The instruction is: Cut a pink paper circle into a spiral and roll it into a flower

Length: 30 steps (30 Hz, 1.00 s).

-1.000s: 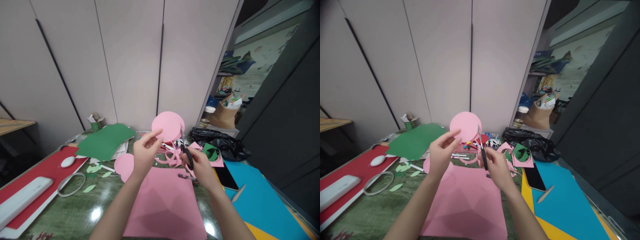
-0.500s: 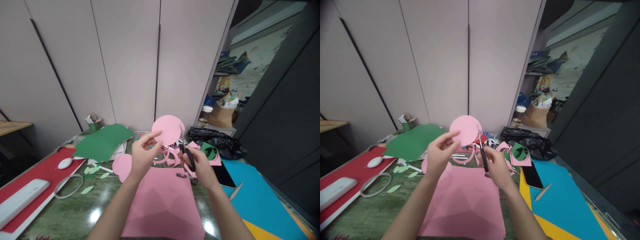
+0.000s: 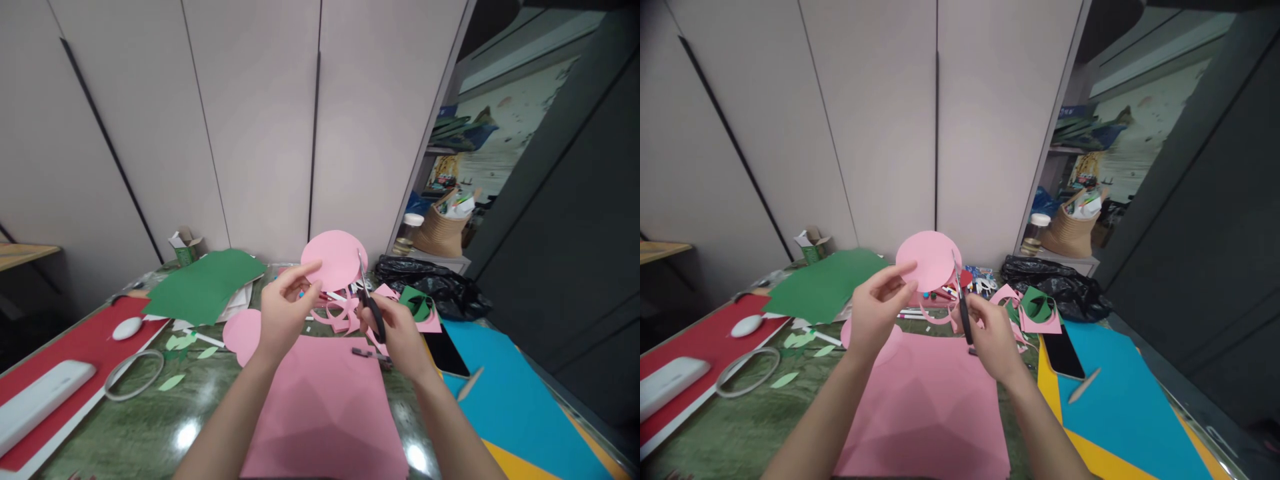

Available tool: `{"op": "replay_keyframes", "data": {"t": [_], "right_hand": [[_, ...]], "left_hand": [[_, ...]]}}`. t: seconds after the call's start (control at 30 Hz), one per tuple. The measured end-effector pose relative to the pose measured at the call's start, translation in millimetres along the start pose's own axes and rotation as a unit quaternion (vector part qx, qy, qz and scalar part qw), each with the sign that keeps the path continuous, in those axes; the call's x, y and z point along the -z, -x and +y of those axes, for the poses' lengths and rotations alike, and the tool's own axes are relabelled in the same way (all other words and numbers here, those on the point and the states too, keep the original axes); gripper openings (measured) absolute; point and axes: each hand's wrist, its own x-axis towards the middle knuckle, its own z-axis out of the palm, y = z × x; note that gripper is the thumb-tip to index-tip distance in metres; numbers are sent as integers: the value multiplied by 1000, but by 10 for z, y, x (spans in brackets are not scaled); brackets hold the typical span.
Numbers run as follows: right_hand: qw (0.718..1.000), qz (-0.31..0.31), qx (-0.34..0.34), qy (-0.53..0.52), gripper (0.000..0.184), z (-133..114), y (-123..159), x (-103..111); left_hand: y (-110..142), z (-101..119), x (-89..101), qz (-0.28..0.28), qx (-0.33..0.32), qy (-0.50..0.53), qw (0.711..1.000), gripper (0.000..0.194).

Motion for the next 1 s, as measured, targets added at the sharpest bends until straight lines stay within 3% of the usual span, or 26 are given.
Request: {"op": "replay_keyframes", "data": {"t": [1.0], "right_hand": [[998, -16, -43, 36, 22, -5, -10, 121]], "left_hand": [[-14, 4, -1, 13, 9, -20, 1000, 19]]}}
